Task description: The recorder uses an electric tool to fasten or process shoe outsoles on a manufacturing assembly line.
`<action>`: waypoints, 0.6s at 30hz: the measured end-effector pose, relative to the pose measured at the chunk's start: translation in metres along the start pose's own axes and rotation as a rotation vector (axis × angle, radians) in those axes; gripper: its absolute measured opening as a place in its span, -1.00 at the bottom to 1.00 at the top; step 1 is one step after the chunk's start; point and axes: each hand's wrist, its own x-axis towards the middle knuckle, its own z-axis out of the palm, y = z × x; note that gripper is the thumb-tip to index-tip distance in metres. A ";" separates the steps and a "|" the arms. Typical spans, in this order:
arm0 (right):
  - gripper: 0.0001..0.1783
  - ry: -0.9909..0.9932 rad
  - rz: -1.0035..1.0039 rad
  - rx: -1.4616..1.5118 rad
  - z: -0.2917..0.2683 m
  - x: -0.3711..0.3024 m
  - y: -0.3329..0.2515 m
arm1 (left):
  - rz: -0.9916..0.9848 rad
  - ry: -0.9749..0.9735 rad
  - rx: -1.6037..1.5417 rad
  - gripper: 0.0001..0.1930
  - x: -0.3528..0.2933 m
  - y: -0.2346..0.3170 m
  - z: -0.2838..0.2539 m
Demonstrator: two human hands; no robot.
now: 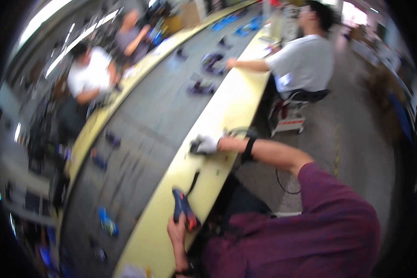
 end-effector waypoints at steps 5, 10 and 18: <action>-0.32 0.084 0.030 -0.299 -0.019 0.001 0.001 | -0.061 -0.128 -0.277 -0.55 0.002 0.009 0.001; -0.41 -0.007 -0.237 -0.265 0.017 -0.025 -0.021 | -0.075 -0.265 -0.458 -0.53 -0.013 -0.006 -0.016; -0.43 -0.240 -0.268 -0.077 0.095 -0.089 -0.112 | -0.070 -0.312 -0.317 -0.52 -0.012 -0.009 -0.022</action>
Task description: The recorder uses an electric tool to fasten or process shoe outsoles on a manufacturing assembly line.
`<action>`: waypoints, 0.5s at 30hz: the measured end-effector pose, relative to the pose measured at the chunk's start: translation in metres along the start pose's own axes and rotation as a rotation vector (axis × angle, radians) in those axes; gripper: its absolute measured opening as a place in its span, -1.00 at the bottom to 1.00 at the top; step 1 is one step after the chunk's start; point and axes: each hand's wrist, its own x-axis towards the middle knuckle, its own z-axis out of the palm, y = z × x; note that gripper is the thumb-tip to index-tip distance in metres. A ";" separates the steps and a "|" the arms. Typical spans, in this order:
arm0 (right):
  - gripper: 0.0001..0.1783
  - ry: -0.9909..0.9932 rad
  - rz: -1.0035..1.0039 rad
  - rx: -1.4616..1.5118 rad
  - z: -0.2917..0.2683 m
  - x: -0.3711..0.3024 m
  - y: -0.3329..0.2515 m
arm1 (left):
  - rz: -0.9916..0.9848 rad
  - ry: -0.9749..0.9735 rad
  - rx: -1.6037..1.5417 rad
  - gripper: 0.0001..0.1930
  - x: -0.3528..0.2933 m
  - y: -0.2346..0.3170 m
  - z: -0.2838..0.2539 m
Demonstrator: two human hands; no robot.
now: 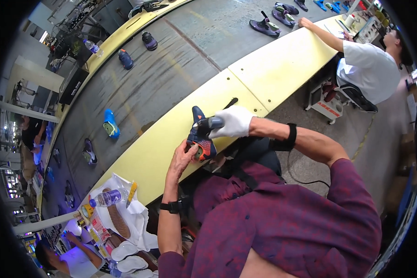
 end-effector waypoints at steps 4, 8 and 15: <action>-0.40 -0.118 0.078 0.021 0.016 0.023 0.000 | 0.039 0.023 0.043 -0.54 0.002 -0.001 0.005; -0.45 -0.023 0.054 0.050 0.014 0.029 -0.001 | 0.034 0.008 -0.028 -0.55 -0.002 0.007 0.003; -0.46 -0.089 0.054 0.019 0.013 0.032 0.003 | 0.039 -0.012 -0.030 -0.54 0.000 0.003 0.003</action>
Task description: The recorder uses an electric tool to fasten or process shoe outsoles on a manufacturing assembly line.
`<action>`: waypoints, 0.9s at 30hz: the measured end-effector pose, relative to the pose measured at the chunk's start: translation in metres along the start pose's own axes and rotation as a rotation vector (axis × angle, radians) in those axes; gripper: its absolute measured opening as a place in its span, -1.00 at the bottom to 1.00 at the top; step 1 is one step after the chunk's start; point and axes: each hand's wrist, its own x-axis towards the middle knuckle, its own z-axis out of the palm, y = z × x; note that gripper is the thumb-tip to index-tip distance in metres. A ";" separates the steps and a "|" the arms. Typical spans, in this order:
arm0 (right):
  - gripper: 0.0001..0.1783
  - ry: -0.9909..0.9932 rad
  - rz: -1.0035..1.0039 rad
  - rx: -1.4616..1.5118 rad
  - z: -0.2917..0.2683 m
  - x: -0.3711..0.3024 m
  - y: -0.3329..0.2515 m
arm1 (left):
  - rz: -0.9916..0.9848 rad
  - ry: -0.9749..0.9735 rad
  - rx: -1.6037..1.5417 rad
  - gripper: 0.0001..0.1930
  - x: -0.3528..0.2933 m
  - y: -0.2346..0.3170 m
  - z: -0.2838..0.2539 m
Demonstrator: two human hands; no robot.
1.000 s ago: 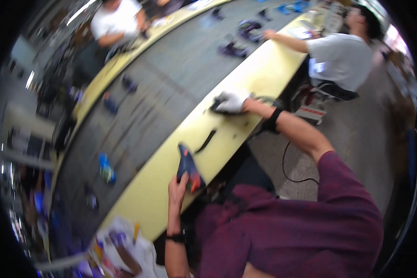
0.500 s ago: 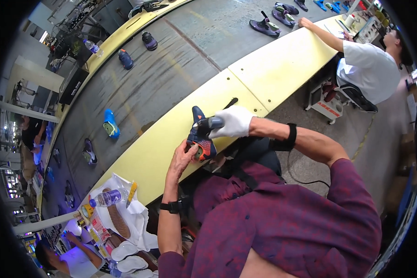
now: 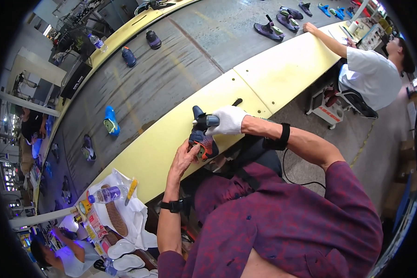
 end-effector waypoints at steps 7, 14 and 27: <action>-0.40 -0.009 -0.005 0.008 0.006 -0.009 0.013 | -0.002 0.076 0.020 -0.56 0.003 -0.014 0.003; -0.48 0.021 0.070 -0.016 -0.011 -0.033 0.007 | -0.018 0.077 0.032 -0.54 0.002 -0.017 0.000; -0.44 -0.012 -0.055 -0.003 0.001 0.015 -0.011 | -0.010 0.105 0.015 -0.58 0.003 -0.018 0.004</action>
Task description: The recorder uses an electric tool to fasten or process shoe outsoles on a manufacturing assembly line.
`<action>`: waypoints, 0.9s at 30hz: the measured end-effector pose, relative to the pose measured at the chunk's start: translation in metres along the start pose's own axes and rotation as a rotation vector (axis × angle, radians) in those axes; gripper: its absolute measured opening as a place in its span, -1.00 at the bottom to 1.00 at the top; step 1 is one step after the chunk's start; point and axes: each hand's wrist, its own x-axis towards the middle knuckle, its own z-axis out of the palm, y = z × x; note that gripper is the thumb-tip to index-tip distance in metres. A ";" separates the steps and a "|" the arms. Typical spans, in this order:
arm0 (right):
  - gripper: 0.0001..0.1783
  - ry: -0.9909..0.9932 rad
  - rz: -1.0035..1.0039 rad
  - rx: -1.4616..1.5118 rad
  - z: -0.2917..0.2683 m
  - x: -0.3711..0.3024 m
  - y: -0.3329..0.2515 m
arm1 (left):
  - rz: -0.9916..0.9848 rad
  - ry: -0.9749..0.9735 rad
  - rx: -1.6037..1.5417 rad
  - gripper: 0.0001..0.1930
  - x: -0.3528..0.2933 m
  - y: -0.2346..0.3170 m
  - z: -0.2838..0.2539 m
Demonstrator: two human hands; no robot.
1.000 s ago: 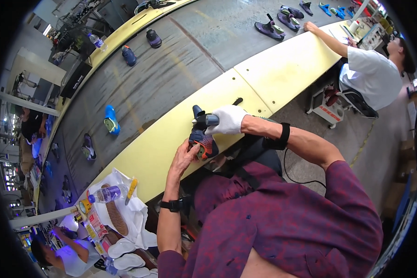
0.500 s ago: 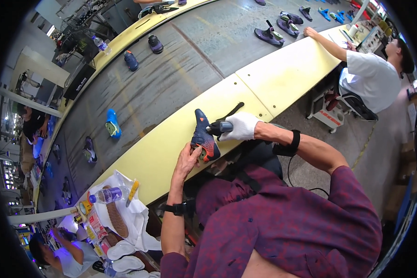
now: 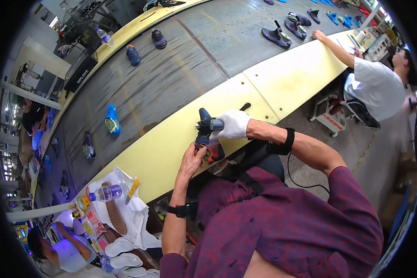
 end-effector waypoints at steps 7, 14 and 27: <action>-0.45 -0.088 0.043 0.001 -0.003 -0.011 0.009 | 0.002 0.024 -0.019 -0.57 0.000 0.001 0.005; -0.47 -0.221 0.120 -0.065 -0.021 -0.050 0.013 | 0.005 0.021 -0.029 -0.53 0.004 -0.009 0.006; -0.43 -0.097 0.026 0.057 -0.013 -0.031 0.015 | 0.128 0.154 0.151 -0.56 0.012 -0.014 0.024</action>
